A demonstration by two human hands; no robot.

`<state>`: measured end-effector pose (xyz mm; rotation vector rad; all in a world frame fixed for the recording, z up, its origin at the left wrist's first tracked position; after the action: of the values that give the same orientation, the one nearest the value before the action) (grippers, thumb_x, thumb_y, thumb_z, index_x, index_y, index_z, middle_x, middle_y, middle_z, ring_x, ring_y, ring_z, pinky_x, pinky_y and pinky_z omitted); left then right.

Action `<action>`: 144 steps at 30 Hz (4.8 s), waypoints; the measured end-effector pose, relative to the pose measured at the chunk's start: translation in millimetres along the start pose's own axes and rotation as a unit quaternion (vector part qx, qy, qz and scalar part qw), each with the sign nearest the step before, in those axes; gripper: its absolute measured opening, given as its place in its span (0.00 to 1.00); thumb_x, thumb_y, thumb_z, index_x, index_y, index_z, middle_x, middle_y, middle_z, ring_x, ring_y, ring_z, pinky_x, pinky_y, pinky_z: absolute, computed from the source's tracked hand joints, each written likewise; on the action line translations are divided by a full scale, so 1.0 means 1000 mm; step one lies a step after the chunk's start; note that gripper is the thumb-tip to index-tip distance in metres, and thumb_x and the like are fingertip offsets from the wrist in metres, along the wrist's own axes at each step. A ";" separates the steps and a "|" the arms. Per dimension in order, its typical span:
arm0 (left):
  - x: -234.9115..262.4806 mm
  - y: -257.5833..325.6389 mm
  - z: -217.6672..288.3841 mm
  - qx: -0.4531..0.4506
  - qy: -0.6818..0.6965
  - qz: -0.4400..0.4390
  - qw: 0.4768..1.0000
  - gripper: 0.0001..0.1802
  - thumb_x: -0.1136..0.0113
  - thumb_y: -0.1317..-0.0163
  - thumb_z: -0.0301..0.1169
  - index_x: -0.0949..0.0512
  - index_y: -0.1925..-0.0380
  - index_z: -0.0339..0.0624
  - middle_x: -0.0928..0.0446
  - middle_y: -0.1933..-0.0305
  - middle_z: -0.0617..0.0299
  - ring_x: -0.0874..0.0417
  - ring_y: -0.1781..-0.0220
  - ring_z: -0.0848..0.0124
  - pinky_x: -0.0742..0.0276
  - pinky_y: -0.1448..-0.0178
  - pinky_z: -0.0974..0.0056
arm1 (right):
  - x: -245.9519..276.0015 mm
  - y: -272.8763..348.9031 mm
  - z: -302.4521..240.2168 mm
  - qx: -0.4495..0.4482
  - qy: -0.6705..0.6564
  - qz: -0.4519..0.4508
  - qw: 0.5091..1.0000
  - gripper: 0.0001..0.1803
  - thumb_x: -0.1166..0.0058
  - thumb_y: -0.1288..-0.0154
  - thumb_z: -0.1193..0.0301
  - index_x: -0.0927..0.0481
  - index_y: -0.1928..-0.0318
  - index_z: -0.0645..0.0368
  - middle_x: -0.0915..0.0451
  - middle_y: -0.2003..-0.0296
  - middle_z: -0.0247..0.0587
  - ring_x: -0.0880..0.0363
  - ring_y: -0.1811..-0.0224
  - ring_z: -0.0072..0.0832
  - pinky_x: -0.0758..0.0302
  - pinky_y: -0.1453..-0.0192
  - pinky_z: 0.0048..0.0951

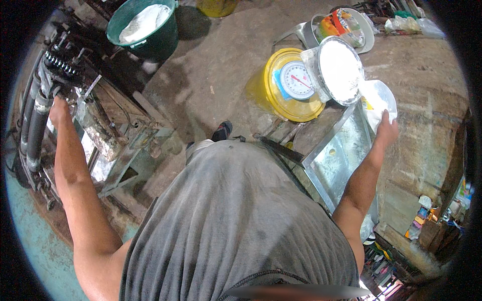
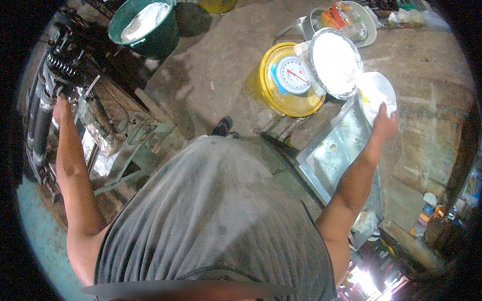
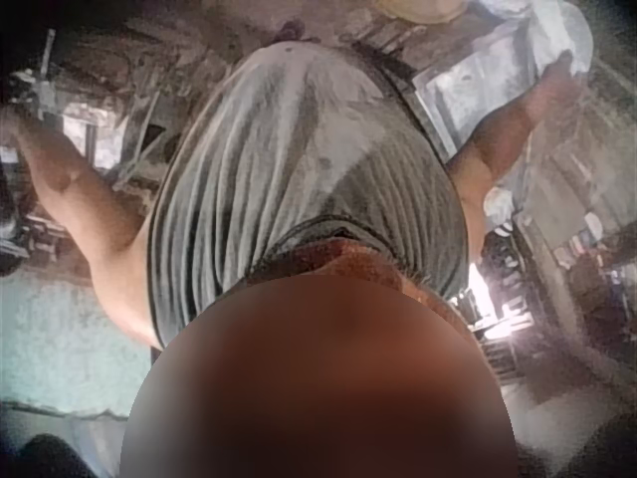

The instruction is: The person wipes a metal table with a cloth, then scoops white powder from a bucket into a bowl on a scale. They pour the powder onto the table and spread it with a small tool.

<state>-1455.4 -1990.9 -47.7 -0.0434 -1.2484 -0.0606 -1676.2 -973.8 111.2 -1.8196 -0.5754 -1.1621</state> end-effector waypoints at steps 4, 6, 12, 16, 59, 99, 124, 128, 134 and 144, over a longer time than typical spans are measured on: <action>-0.004 -0.005 0.004 0.004 -0.004 0.018 1.000 0.42 0.59 0.38 0.62 0.18 0.46 0.36 0.22 0.37 0.43 0.23 0.34 0.47 0.31 0.31 0.50 | -0.008 -0.010 0.020 0.013 0.045 0.041 0.998 0.42 0.41 0.45 0.40 0.17 0.51 0.72 0.17 0.52 0.65 0.19 0.46 0.56 0.27 0.39 0.48; -0.004 -0.009 0.004 -0.001 -0.010 0.016 1.000 0.42 0.59 0.38 0.63 0.19 0.46 0.35 0.22 0.37 0.43 0.23 0.34 0.47 0.31 0.31 0.50 | -0.014 -0.014 0.028 -0.009 0.014 0.038 0.999 0.42 0.41 0.45 0.40 0.17 0.51 0.73 0.17 0.51 0.65 0.19 0.45 0.55 0.27 0.39 0.47; -0.002 0.008 0.002 -0.009 -0.005 -0.002 1.000 0.43 0.60 0.37 0.63 0.19 0.46 0.33 0.23 0.38 0.40 0.23 0.34 0.46 0.31 0.32 0.50 | -0.045 -0.032 0.060 -0.093 -0.243 0.011 0.966 0.35 0.39 0.40 0.48 0.17 0.49 0.71 0.16 0.54 0.54 0.18 0.52 0.42 0.25 0.45 0.42; -0.011 -0.011 -0.001 -0.028 -0.043 -0.013 0.999 0.42 0.60 0.37 0.65 0.18 0.45 0.40 0.21 0.38 0.45 0.22 0.35 0.50 0.29 0.33 0.51 | -0.072 -0.058 0.123 -0.075 -0.361 -0.022 0.929 0.26 0.39 0.35 0.53 0.16 0.50 0.64 0.20 0.66 0.35 0.24 0.66 0.28 0.27 0.62 0.32; 0.009 0.064 0.008 0.029 0.226 0.092 0.969 0.13 0.43 0.30 0.33 0.19 0.56 0.33 0.17 0.60 0.60 0.20 0.56 0.71 0.26 0.46 0.65 | -0.390 0.342 -0.816 0.429 -0.175 -0.553 0.693 0.34 0.33 0.43 0.52 0.18 0.48 0.71 0.18 0.48 0.63 0.19 0.43 0.51 0.25 0.38 0.40; 0.001 0.057 -0.072 0.147 0.087 0.053 0.984 0.22 0.49 0.26 0.43 0.22 0.44 0.36 0.22 0.46 0.56 0.22 0.47 0.64 0.26 0.43 0.59 | -0.774 0.033 -0.813 -0.408 -0.377 -0.512 0.655 0.29 0.37 0.34 0.48 0.30 0.41 0.49 0.21 0.57 0.38 0.21 0.60 0.32 0.24 0.58 0.33; -0.012 0.056 -0.049 0.268 0.357 0.074 0.892 0.16 0.45 0.28 0.38 0.18 0.68 0.38 0.26 0.72 0.70 0.30 0.70 0.77 0.34 0.63 0.69 | -0.376 -0.006 -1.150 -0.062 -0.730 -0.583 0.352 0.45 0.40 0.33 0.48 0.42 0.29 0.65 0.37 0.32 0.53 0.33 0.32 0.48 0.29 0.33 0.50; 0.009 0.053 -0.077 0.198 0.267 0.097 0.938 0.15 0.43 0.29 0.37 0.17 0.59 0.34 0.17 0.62 0.64 0.20 0.63 0.75 0.24 0.57 0.67 | -0.345 -0.027 -1.207 -0.161 -0.738 -0.599 0.266 0.34 0.39 0.33 0.51 0.34 0.36 0.57 0.34 0.39 0.45 0.29 0.42 0.41 0.25 0.43 0.45; 0.000 0.054 -0.065 0.228 0.239 0.074 0.941 0.16 0.42 0.29 0.39 0.17 0.63 0.35 0.19 0.66 0.66 0.22 0.64 0.76 0.27 0.56 0.69 | -0.317 -0.030 -1.221 -0.165 -0.715 -0.618 0.282 0.25 0.39 0.34 0.57 0.27 0.39 0.47 0.24 0.46 0.37 0.25 0.49 0.37 0.26 0.44 0.42; -0.001 0.049 -0.044 0.011 0.091 0.117 0.989 0.20 0.45 0.30 0.41 0.21 0.72 0.34 0.28 0.76 0.67 0.32 0.71 0.75 0.34 0.63 0.64 | -0.312 -0.057 -1.102 -0.154 -0.728 -0.636 0.205 0.29 0.44 0.36 0.66 0.29 0.34 0.57 0.27 0.35 0.45 0.30 0.34 0.48 0.40 0.26 0.59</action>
<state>-1410.9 -1944.6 -62.5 -0.1605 -1.0546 0.1498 -2391.7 -1868.4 55.1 -1.9585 -3.6256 0.5846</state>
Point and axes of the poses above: each hand's wrist, its own y-axis away from the middle knuckle, its own x-axis out of the back of the hand, z = x × y, the point moved 1 cm from there along -y, towards the middle knuckle
